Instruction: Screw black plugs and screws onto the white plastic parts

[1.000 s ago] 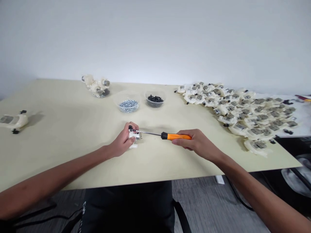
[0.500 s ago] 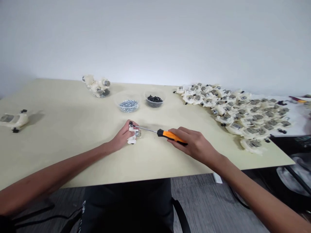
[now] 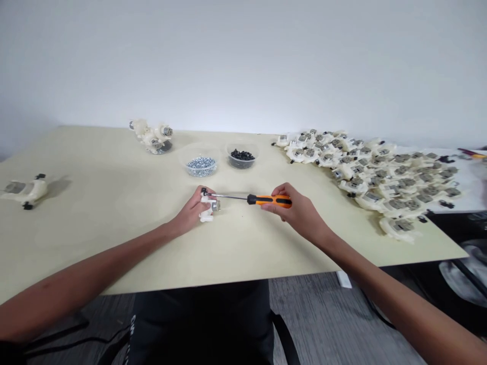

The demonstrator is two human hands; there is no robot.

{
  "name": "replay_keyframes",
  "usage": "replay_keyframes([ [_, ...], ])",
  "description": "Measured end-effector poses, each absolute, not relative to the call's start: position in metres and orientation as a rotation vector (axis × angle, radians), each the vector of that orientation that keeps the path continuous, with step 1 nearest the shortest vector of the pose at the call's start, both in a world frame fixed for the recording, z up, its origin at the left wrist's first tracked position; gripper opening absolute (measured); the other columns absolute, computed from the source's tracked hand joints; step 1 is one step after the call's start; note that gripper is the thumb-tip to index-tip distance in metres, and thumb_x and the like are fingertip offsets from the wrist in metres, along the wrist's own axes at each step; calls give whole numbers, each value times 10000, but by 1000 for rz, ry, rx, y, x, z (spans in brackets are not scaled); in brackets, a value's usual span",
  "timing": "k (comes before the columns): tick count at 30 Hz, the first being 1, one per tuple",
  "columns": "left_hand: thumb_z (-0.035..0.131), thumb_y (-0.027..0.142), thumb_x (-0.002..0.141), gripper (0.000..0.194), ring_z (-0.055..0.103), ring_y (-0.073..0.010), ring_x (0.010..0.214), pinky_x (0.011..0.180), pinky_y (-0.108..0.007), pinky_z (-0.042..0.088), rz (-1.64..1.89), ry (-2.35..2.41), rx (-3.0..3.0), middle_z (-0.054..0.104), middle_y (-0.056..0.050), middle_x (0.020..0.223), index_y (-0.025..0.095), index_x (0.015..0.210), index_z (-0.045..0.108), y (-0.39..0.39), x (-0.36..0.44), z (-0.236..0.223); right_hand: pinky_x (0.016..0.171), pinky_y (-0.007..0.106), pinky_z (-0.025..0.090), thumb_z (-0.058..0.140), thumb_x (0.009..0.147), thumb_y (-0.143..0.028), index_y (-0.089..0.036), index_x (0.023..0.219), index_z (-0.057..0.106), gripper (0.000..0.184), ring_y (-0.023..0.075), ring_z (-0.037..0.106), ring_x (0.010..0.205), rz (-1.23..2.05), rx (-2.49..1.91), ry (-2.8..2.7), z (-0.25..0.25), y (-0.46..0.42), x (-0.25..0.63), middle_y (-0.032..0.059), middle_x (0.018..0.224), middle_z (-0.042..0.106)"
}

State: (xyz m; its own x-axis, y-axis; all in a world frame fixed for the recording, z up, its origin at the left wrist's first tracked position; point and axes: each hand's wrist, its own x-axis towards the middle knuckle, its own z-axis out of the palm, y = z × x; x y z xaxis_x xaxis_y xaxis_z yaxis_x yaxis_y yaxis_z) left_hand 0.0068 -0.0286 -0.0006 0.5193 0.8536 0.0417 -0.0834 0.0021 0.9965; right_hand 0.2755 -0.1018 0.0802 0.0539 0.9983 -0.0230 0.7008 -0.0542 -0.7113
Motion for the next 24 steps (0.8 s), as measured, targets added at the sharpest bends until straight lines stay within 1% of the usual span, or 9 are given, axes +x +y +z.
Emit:
replay_keyframes([
  [2,537,254,790,229,524,-108,690,559,-241,432,812,710,1191,525,-19,981,222,988,427,-24,7,-2,602,314,481,666,749,-571,-218,1012,550,455,198,607,724,377,-1733,-1863,79,-102,278,77,920,628],
  [4,568,274,748,266,522,-102,613,490,-241,430,807,680,1069,533,-20,963,219,972,434,-20,6,-4,679,342,509,602,830,-509,-219,1091,565,391,226,630,832,152,-1583,-2110,77,-106,282,120,1059,619],
  [6,573,263,730,266,514,-101,569,457,-244,426,799,662,1049,538,-20,922,215,952,435,-19,5,-5,696,342,510,523,900,-418,-226,1172,573,336,224,638,841,38,-1436,-2349,76,-112,284,123,1077,634],
  [8,559,235,742,241,509,-101,577,470,-243,434,786,675,1113,529,-12,886,215,947,434,-22,4,-5,674,330,495,502,914,-384,-238,1178,599,317,210,639,774,-6,-1387,-2442,79,-117,285,97,992,674],
  [11,539,173,761,239,505,-96,669,542,-224,435,800,722,1260,527,-15,936,213,975,439,-31,4,-1,585,301,444,539,884,-464,-236,1032,668,301,174,594,621,112,-1591,-2244,90,-117,282,56,811,683],
  [15,542,147,764,263,504,-105,751,583,-223,423,821,728,1305,534,-29,1011,214,992,430,-38,5,1,501,274,372,530,846,-583,-218,900,658,390,155,526,551,581,-1806,-1940,102,-104,276,28,664,620],
  [17,539,190,779,243,508,-107,718,560,-235,434,823,708,1207,527,-26,1007,222,987,417,-36,6,0,528,271,391,546,829,-596,-220,928,622,396,161,543,603,691,-1801,-1907,101,-98,276,33,739,637],
  [20,561,230,762,277,529,-119,707,534,-248,445,839,662,1013,527,-21,1007,232,996,412,-29,6,-1,638,284,443,632,781,-558,-238,965,568,374,185,591,758,637,-1759,-1954,95,-94,278,46,954,655],
  [24,595,227,736,277,554,-140,764,554,-255,445,832,594,793,552,-47,1016,202,985,475,-23,7,4,635,293,445,635,794,-517,-245,963,554,330,187,590,732,546,-1771,-2008,87,-96,282,41,930,653],
])
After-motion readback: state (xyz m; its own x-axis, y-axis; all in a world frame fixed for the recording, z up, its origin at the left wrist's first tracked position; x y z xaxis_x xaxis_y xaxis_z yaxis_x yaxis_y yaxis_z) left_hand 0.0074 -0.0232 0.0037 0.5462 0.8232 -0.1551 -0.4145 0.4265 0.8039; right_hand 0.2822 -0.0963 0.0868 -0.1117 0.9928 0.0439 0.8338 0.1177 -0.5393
